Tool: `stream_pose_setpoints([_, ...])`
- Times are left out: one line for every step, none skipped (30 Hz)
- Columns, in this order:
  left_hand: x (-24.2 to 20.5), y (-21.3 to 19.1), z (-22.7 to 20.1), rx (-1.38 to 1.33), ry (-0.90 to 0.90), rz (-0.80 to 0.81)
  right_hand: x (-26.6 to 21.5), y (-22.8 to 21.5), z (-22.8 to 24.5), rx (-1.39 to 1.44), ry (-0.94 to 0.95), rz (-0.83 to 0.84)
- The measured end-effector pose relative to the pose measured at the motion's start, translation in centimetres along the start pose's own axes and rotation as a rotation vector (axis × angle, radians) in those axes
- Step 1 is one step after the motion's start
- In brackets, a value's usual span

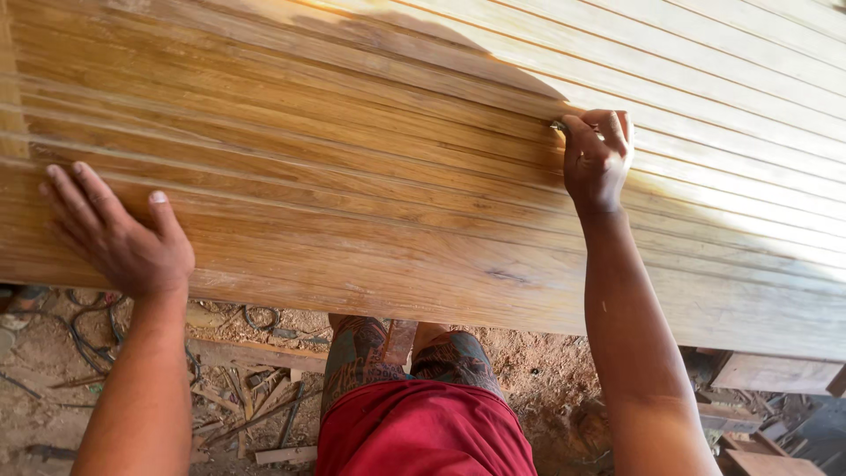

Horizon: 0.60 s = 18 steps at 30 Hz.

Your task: The person sands a large wooden plank using a sanding block. They move the block back and forth along the grain to smooth the surface. Another person is also seen sanding a nearby plank.

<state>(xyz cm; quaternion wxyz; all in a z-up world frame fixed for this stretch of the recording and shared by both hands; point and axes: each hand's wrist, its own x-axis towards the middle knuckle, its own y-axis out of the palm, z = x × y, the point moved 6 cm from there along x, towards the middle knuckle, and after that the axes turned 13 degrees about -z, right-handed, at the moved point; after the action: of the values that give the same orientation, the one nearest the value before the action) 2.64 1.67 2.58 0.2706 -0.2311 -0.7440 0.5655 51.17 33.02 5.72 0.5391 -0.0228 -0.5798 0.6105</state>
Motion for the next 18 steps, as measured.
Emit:
stream_pose_setpoints([-0.2, -0.1, 0.1, -0.015, -0.009, 0.006, 0.3, 0.7, 0.8, 0.006, -0.012, -0.004])
stream_pose_setpoints([-0.2, -0.1, 0.1, -0.013, -0.018, 0.015, 0.8, 1.5, 1.8, 0.013, -0.028, -0.012])
stream_pose_setpoints([-0.1, 0.0, 0.1, -0.011, -0.027, 0.024, 1.4, 2.3, 3.2, 0.06, -0.033, -0.036])
stream_pose_setpoints([0.1, 0.0, 0.2, -0.01, -0.033, 0.033, 2.0, 3.6, 5.1, 0.105, -0.036, -0.061])
stream_pose_setpoints([0.1, 0.0, 0.2, 0.001, -0.037, 0.035, 2.7, 5.1, 7.2, 0.15, -0.038, -0.086])
stream_pose_setpoints([0.3, 0.1, 0.2, 0.006, -0.038, 0.037, 3.3, 6.9, 9.5, 0.134, -0.035, -0.082])
stream_pose_setpoints([0.4, 0.3, 0.2, 0.012, -0.04, 0.039, 4.2, 9.5, 11.6, 0.126, 0.002, -0.082])
stream_pose_setpoints([0.2, 0.3, 0.2, 0.016, -0.038, 0.037, 4.7, 11.7, 13.7, 0.12, -0.001, -0.067])
stream_pose_setpoints([0.0, 0.3, 0.3, 0.019, -0.036, 0.035, 5.2, 14.0, 15.5, 0.19, -0.018, -0.067])
stream_pose_setpoints([0.1, 0.4, 0.2, 0.02, -0.032, 0.027, 5.3, 16.2, 16.5, 0.181, -0.006, -0.02])
stream_pose_setpoints([0.1, 0.4, 0.2, 0.017, -0.033, 0.019, 5.3, 17.5, 16.6, 0.173, 0.006, 0.028])
stream_pose_setpoints([0.2, 0.3, 0.3, 0.017, -0.027, 0.021, 4.8, 17.5, 16.2, 0.178, -0.025, 0.031])
stream_pose_setpoints([0.3, 0.1, 0.4, 0.017, -0.021, 0.022, 4.1, 16.5, 15.1, 0.184, -0.056, 0.034])
stream_pose_setpoints([0.1, 0.2, 0.3, 0.016, -0.012, 0.032, 3.4, 14.7, 13.1, 0.195, -0.102, 0.039])
stream_pose_setpoints([-0.2, 0.3, 0.3, 0.015, -0.004, 0.043, 2.5, 12.1, 10.3, 0.141, -0.085, 0.03])
stream_pose_setpoints([-0.4, 0.2, 0.3, 0.018, -0.001, 0.048, 1.4, 9.2, 7.3, 0.043, -0.044, 0.072])
stream_pose_setpoints([-0.5, 0.3, 0.2, 0.017, -0.008, 0.05, 1.0, 6.5, 4.1, -0.101, -0.047, 0.112])
stream_pose_setpoints([-0.2, 0.1, 0.4, 0.019, -0.001, 0.053, 0.2, 3.2, 2.2, -0.117, -0.032, 0.022])
